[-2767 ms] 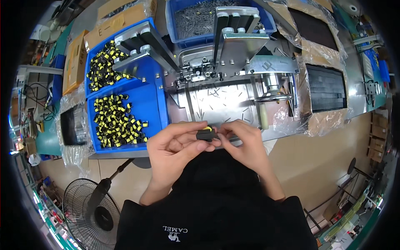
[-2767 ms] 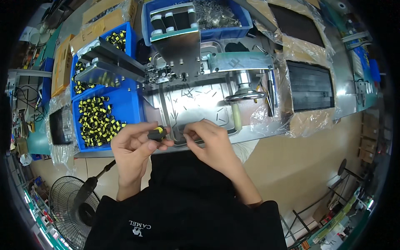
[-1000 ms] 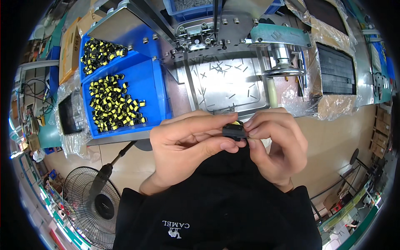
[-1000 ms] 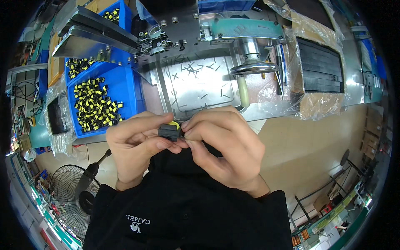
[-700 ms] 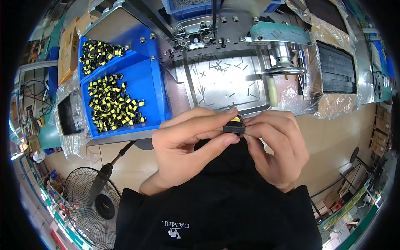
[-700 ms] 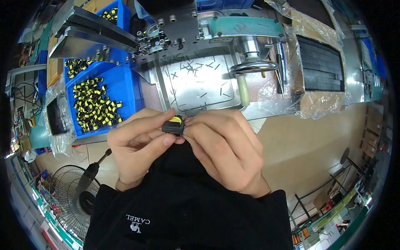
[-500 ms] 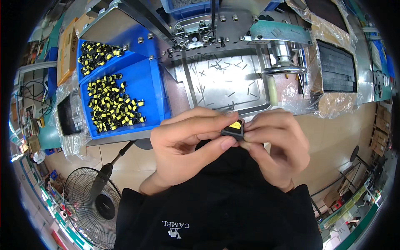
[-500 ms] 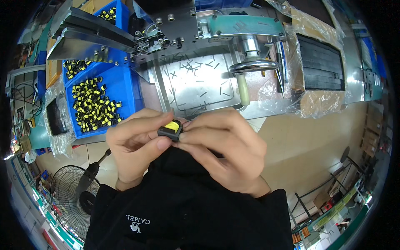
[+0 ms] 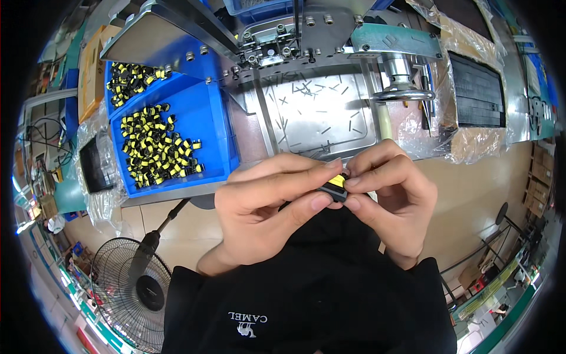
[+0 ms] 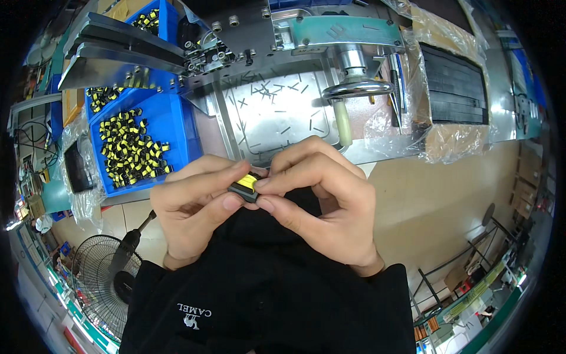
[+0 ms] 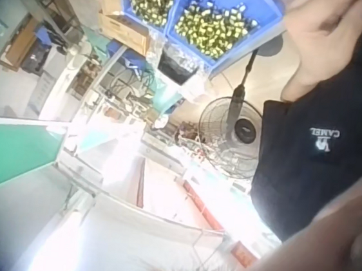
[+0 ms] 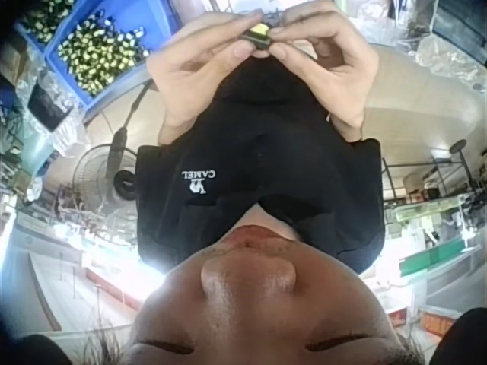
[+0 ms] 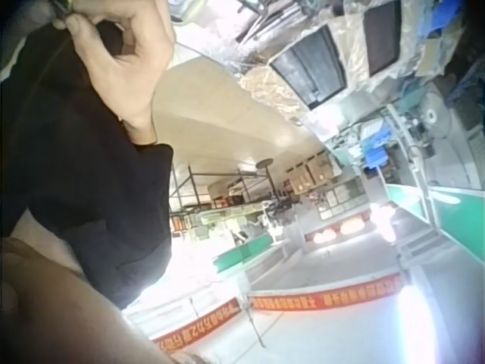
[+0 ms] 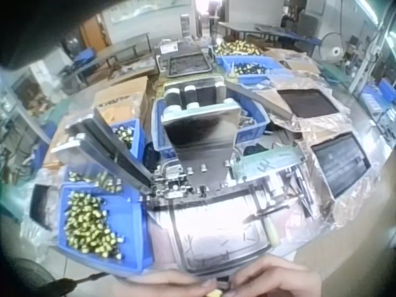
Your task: Assembling small electronic transformer components using a specialized fixture and manual manipulation.
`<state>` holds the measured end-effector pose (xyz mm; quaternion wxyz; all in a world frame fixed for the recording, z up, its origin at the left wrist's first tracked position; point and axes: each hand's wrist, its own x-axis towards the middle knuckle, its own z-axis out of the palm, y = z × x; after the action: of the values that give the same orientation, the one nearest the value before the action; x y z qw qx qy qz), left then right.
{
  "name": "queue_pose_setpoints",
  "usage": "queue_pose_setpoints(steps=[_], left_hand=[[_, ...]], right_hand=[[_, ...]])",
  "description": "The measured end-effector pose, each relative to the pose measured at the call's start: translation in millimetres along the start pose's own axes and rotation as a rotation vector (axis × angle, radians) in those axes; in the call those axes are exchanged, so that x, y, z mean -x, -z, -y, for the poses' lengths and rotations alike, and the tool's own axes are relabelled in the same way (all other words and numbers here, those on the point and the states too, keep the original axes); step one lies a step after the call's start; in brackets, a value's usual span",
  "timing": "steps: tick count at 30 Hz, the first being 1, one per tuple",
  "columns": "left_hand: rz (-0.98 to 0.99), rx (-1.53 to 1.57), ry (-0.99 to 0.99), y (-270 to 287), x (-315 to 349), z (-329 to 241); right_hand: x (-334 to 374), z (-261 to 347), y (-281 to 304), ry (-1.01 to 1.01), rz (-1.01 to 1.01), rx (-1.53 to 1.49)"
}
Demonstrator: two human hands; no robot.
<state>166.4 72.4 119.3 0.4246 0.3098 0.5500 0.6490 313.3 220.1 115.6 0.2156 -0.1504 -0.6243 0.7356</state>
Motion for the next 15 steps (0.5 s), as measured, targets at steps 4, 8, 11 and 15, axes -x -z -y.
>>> queue_pose_setpoints(steps=[4,8,11,15], left_hand=[[-0.024,-0.004,-0.052,-0.2,-1.0,4.9],[-0.011,0.092,-0.062,1.1,-1.4,9.6],[-0.003,0.109,-0.054,1.0,0.2,10.8],[-0.01,0.099,-0.033,-1.2,0.2,8.5]], right_hand=[[0.3,-2.8,0.0,0.006,0.01,-0.016],[1.9,-5.0,-0.1,-0.083,-0.002,-0.214],[2.1,-6.6,1.9,-0.091,0.015,-0.238],[2.5,-6.3,2.3,-0.109,0.014,-0.255]])
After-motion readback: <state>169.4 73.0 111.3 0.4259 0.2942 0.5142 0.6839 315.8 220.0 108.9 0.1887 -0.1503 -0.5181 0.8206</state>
